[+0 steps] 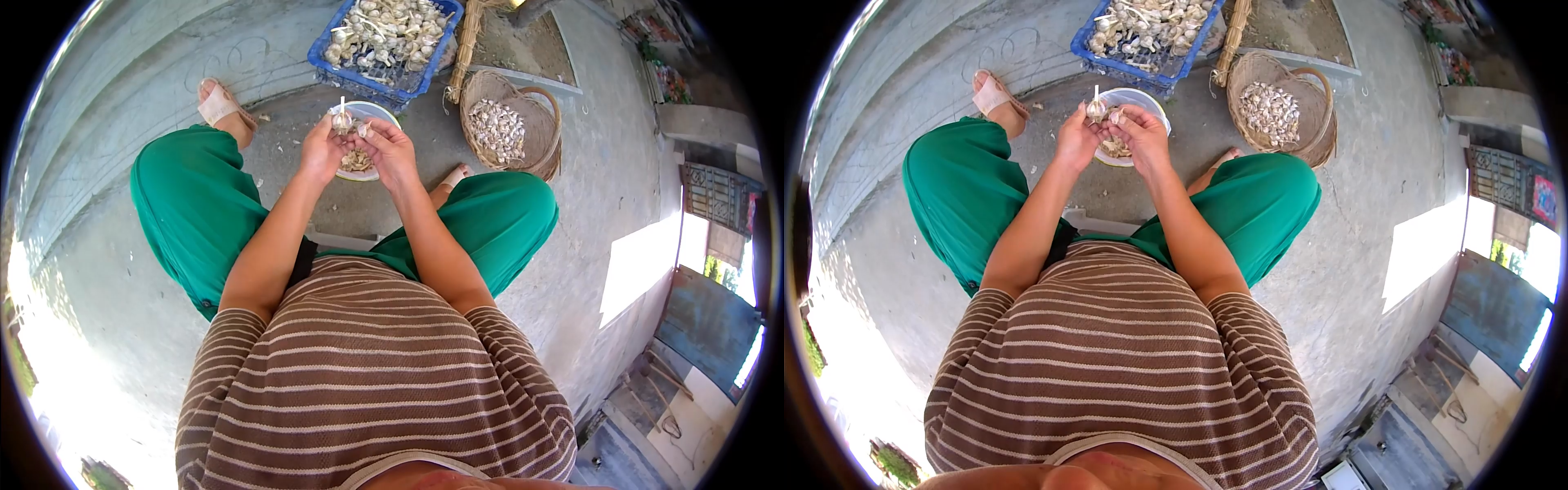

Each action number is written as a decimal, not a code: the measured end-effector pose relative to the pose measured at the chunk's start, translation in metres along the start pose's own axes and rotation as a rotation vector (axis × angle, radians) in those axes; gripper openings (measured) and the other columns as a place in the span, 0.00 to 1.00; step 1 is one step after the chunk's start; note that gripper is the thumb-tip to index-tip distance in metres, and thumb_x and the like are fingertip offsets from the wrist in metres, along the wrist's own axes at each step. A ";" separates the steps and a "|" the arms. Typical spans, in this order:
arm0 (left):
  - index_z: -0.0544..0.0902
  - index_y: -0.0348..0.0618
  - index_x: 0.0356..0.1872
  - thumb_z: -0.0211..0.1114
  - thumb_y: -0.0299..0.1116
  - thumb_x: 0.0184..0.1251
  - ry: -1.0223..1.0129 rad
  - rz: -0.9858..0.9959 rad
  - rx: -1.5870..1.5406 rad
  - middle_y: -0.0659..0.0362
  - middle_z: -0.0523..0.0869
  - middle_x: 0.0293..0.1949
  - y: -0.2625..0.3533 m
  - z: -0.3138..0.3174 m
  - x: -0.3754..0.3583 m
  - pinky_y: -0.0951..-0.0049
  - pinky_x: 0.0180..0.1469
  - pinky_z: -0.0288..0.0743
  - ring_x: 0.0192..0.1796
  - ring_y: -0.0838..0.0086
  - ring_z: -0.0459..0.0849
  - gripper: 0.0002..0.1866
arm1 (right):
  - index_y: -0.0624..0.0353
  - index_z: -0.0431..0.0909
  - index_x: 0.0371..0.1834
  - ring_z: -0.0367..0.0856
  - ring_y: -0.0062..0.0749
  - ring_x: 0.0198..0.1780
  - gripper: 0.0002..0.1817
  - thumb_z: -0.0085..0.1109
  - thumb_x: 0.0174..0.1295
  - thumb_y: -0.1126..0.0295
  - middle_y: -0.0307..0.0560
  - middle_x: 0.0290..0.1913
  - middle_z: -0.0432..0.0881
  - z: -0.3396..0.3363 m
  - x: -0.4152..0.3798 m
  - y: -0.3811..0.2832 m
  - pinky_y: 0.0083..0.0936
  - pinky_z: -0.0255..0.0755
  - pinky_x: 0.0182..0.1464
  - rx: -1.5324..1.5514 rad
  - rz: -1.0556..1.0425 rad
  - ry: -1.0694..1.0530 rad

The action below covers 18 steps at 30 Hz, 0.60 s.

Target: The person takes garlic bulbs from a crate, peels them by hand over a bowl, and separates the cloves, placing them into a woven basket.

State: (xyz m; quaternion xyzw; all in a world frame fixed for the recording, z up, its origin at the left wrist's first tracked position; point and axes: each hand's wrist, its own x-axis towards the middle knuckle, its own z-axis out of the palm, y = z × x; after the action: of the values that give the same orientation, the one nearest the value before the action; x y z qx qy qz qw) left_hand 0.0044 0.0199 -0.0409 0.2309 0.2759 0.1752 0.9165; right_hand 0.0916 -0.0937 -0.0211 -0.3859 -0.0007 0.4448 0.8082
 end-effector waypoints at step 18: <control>0.77 0.40 0.44 0.64 0.29 0.62 0.001 -0.030 0.394 0.60 0.82 0.35 0.003 0.022 -0.009 0.83 0.31 0.72 0.32 0.80 0.80 0.11 | 0.66 0.78 0.44 0.80 0.22 0.33 0.11 0.57 0.58 0.80 0.43 0.35 0.81 -0.004 0.001 -0.002 0.17 0.77 0.35 -0.350 -0.193 -0.019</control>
State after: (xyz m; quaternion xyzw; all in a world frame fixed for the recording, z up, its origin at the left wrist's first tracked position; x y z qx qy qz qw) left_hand 0.0100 0.0109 -0.0194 0.4015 0.3088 0.1044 0.8559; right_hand 0.0951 -0.0962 -0.0228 -0.5145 -0.1228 0.3622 0.7675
